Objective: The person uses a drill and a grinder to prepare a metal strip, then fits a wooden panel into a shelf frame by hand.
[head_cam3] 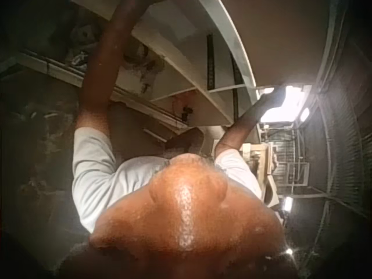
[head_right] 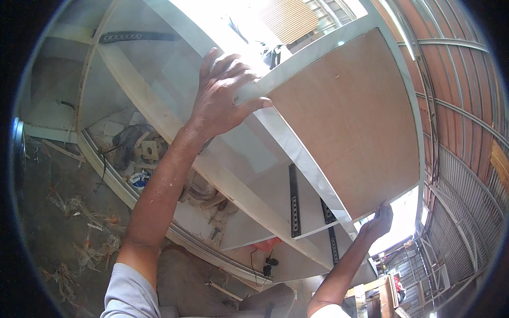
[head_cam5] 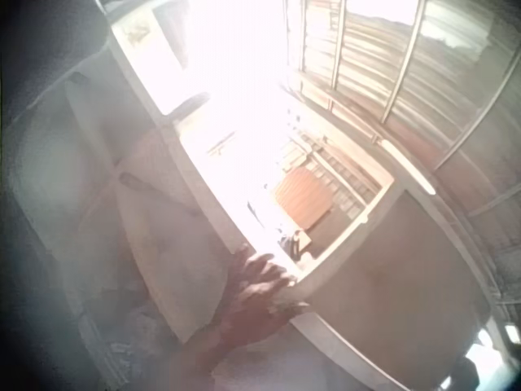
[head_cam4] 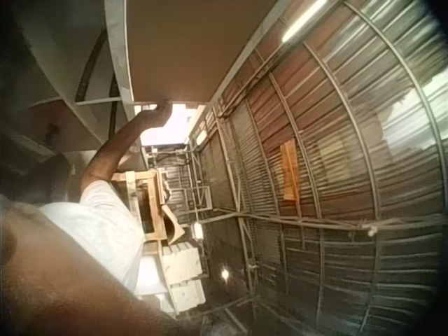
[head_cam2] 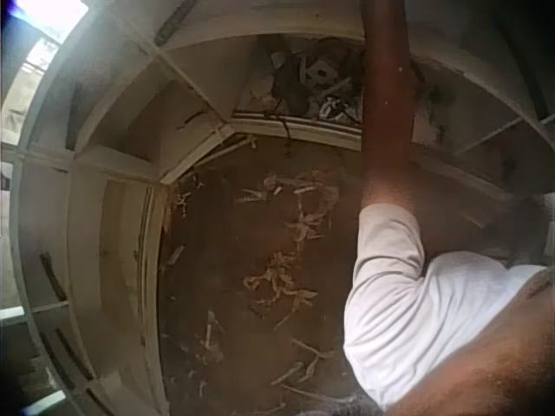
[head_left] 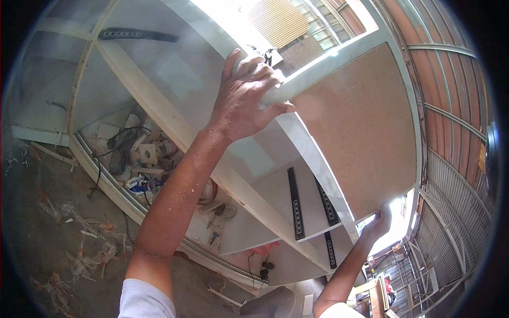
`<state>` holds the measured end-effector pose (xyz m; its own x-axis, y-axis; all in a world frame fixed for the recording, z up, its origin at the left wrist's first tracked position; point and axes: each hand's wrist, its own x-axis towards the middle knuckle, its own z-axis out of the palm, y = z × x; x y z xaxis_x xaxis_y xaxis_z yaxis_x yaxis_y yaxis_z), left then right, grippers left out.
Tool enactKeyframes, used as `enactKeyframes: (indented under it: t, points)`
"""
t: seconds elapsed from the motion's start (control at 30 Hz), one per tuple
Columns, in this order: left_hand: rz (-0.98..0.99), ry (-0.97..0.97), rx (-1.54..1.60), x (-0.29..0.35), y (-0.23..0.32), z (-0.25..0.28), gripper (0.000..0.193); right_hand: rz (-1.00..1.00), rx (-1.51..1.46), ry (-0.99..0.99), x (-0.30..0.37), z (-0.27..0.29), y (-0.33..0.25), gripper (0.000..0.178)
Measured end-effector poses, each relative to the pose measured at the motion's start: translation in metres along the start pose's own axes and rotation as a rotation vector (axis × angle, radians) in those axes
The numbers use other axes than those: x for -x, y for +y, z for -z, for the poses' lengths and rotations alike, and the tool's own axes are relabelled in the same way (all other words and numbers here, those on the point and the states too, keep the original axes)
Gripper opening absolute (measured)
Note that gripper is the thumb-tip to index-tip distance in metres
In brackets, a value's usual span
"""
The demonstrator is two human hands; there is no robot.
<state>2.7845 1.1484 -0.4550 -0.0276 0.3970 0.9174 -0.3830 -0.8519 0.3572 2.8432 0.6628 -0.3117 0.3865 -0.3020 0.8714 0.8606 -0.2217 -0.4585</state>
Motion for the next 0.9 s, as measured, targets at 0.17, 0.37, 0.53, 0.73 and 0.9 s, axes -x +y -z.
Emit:
enactKeyframes:
  t: [0.17,0.37,0.53,0.73,0.9]
  points:
    - [-0.017,-0.01,0.033,0.001,-0.001,0.0,0.044,0.029,0.023,-0.011,-0.012,0.013,0.012,0.023]
    - [0.01,0.017,0.01,-0.001,0.007,0.001,0.041,-0.005,0.023,0.032,0.001,-0.002,0.001,0.025]
    - [0.02,0.054,0.024,-0.002,0.012,-0.002,0.039,0.03,0.076,0.029,-0.002,0.003,0.001,0.024]
    - [-0.006,0.056,0.008,-0.005,0.016,0.005,0.033,0.003,0.019,0.044,-0.001,0.0,0.005,0.02]
    - [0.004,0.022,-0.031,-0.008,0.022,0.006,0.033,-0.016,0.026,0.093,-0.001,0.002,0.001,0.02]
